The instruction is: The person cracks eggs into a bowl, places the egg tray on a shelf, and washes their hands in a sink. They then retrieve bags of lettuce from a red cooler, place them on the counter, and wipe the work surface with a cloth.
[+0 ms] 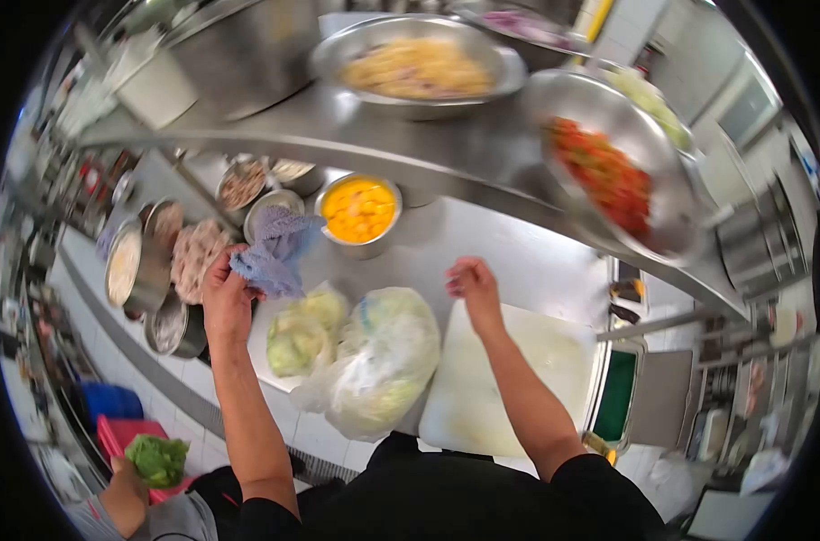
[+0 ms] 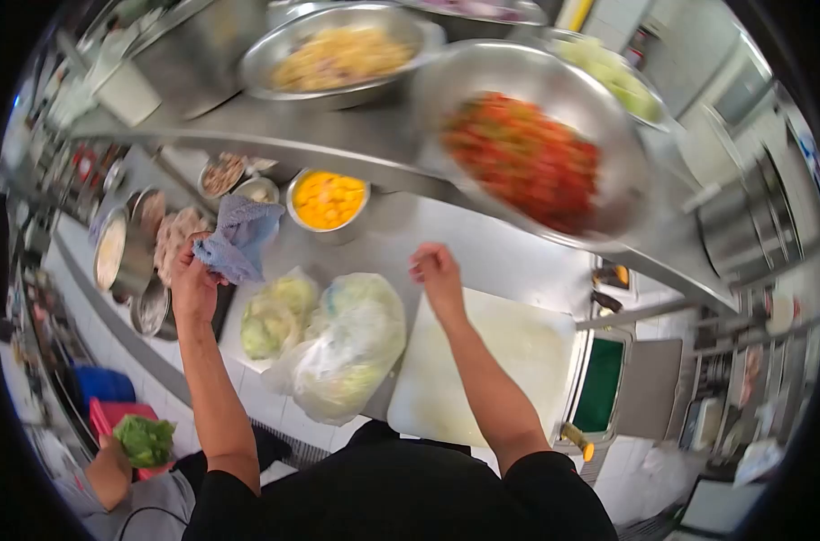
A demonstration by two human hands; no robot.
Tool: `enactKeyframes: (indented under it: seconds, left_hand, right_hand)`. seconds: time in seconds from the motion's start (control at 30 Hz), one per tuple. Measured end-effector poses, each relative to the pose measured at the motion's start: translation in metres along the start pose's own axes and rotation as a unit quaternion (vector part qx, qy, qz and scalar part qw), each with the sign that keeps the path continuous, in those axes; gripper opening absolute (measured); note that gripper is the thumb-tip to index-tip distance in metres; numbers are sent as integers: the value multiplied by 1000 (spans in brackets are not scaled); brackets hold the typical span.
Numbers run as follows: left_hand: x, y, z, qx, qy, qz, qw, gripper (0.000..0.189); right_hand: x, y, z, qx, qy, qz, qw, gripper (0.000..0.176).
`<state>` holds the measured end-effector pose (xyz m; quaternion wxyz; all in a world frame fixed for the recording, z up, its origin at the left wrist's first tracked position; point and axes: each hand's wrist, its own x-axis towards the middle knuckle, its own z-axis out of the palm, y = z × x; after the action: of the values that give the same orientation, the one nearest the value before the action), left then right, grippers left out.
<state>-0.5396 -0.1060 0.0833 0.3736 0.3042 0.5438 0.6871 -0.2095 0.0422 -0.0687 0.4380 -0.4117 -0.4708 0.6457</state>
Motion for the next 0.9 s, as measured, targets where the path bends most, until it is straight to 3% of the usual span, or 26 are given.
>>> enactKeyframes:
  seconds: [0.03, 0.1, 0.13, 0.17, 0.2, 0.23, 0.27, 0.3, 0.37, 0.4, 0.43, 0.47, 0.5, 0.57, 0.6, 0.63, 0.67, 0.73, 0.77, 0.8, 0.83, 0.9]
  left_hand:
    - [3, -2, 29, 4, -23, 3, 1000, 18]
    - [3, -21, 96, -10, -117, 121, 986, 22]
    - [4, -36, 125, 62, -166, 105, 979, 34]
    - [2, -51, 160, 200, -230, 128, 944, 42]
    - [-4, -54, 201, 308, -344, 103, 881, 48]
    - [-1, -82, 228, 392, -397, 72, 827, 46]
    - [4, -114, 249, 538, -405, 59, 737, 35]
    - [10, -149, 270, 546, -430, 68, 715, 35]
    - [22, -223, 305, 545, -386, 110, 737, 45]
    - [28, -269, 319, 557, -417, 116, 709, 45]
    - [34, -314, 328, 557, -372, 94, 736, 58]
    - [33, -339, 341, 558, -323, 70, 761, 71]
    - [14, -340, 366, 576, -346, 74, 737, 71]
    - [-41, -342, 418, 797, -190, 12, 573, 88]
    - [-24, -379, 409, 751, -190, 97, 625, 92]
    - [-30, -383, 421, 765, -203, 108, 601, 94]
    - [-37, -389, 445, 777, -215, 119, 579, 96]
    - [-50, -394, 477, 704, -364, 225, 567, 95]
    - [-56, -401, 499, 744, -372, 194, 520, 89]
    - [-77, -409, 511, 660, -368, 237, 611, 81]
    - [-77, -412, 521, 676, -372, 240, 589, 81]
    - [-79, -420, 537, 582, -478, 339, 564, 80]
  right_hand:
    - [-20, -1, -10, 11, -6, -8, 1000, 10]
    - [-63, -6, -32, 12, -21, 12, 1000, 10]
    - [-85, -8, -47, 11, -38, 7, 999, 10]
    - [-109, -9, -61, 8, -55, 0, 998, 10]
    - [-133, -9, -76, 5, -71, 12, 997, 9]
    - [-157, -9, -91, 4, -86, 24, 996, 9]
    - [-183, -18, -109, -48, -96, 34, 994, 10]
    - [-210, -28, -130, -96, -104, 46, 989, 12]
    - [-262, -26, -174, -152, -105, 61, 981, 18]
    - [-288, -28, -197, -137, -87, 67, 984, 21]
    - [-316, -27, -220, -123, -71, 72, 987, 25]
    - [-343, -16, -241, -112, -22, 83, 990, 23]
    - [-371, -3, -258, -99, 21, 97, 990, 22]
    - [-421, 17, -289, -28, 150, 128, 980, 18]
    - [-444, 35, -304, 29, 224, 180, 957, 15]
    - [-469, 57, -316, 88, 290, 238, 923, 12]
    - [-490, 90, -328, 135, 364, 235, 891, 8]
    - [-546, 190, -346, 127, 502, 203, 831, 8]
    - [-567, 219, -357, 112, 533, 235, 805, 9]
    - [-590, 252, -368, 125, 547, 261, 785, 13]
    - [-601, 270, -371, 134, 587, 290, 744, 18]
    - [-614, 289, -375, 247, 603, 324, 686, 22]
